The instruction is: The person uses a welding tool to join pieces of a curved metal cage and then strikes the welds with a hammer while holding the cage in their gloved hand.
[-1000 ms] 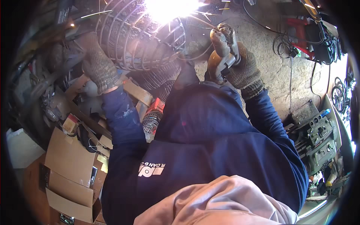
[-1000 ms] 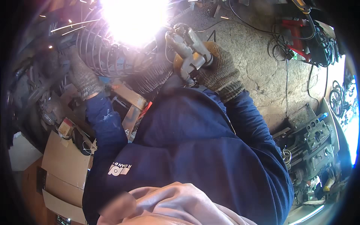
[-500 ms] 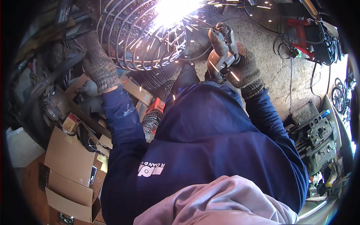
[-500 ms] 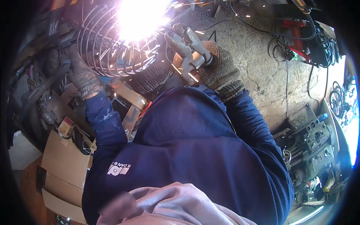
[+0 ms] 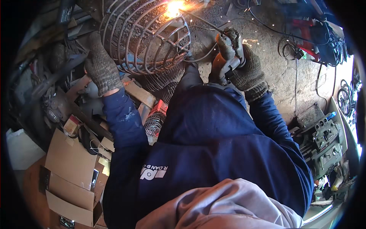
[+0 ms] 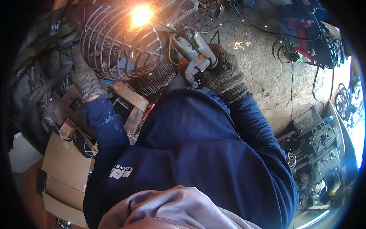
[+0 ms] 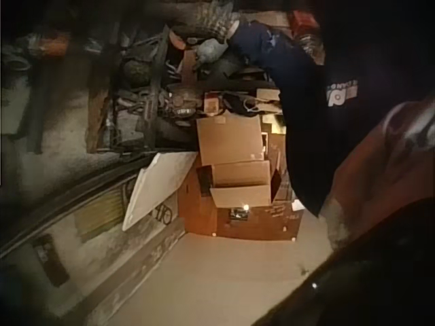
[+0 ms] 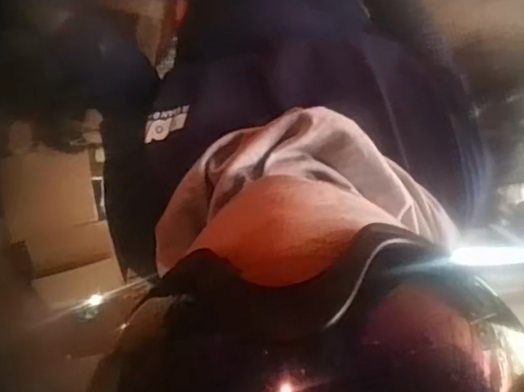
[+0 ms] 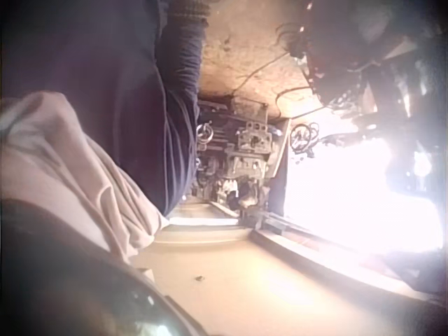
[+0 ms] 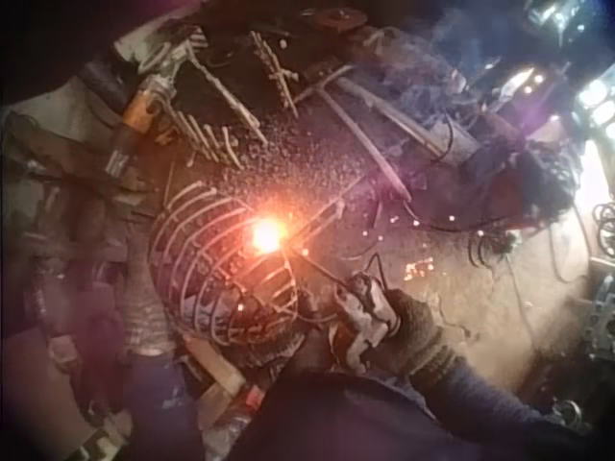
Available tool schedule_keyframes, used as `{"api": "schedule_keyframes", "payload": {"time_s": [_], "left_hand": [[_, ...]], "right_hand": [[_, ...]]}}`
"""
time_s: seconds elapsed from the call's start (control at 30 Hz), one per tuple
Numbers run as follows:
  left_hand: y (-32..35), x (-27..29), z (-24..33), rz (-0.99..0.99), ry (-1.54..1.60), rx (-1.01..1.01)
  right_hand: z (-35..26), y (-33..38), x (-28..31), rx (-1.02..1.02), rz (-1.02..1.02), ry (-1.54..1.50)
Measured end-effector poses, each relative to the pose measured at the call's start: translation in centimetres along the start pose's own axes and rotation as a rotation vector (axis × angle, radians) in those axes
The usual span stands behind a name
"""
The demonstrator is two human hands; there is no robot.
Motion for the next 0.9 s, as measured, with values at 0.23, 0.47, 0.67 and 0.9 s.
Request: {"api": "schedule_keyframes", "payload": {"time_s": [0.23,0.47,0.67,0.9], "left_hand": [[0.1,-0.4,-0.6,-0.025,0.060,0.055],[-0.1,0.7,0.4,0.033,0.045,-0.024],[-0.1,1.0,0.4,0.045,0.040,-0.022],[0.1,0.2,-0.4,-0.059,-0.015,0.038]], "right_hand": [[0.1,-0.3,-0.1,0.106,0.048,-0.017],[-1.1,-0.2,0.1,0.103,0.053,0.117],[-1.0,-0.3,0.2,0.150,0.098,0.085],[-1.4,-0.7,-0.9,0.111,0.000,0.290]]}}
Point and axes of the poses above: each hand's wrist, its own y-axis away from the middle knuckle, its own x-axis out of the back of the hand, z = x × y, the point moved 10 cm from there along -y, towards the middle knuckle, and after that the axes turned 7 degrees about -x, right-handed, at the moved point
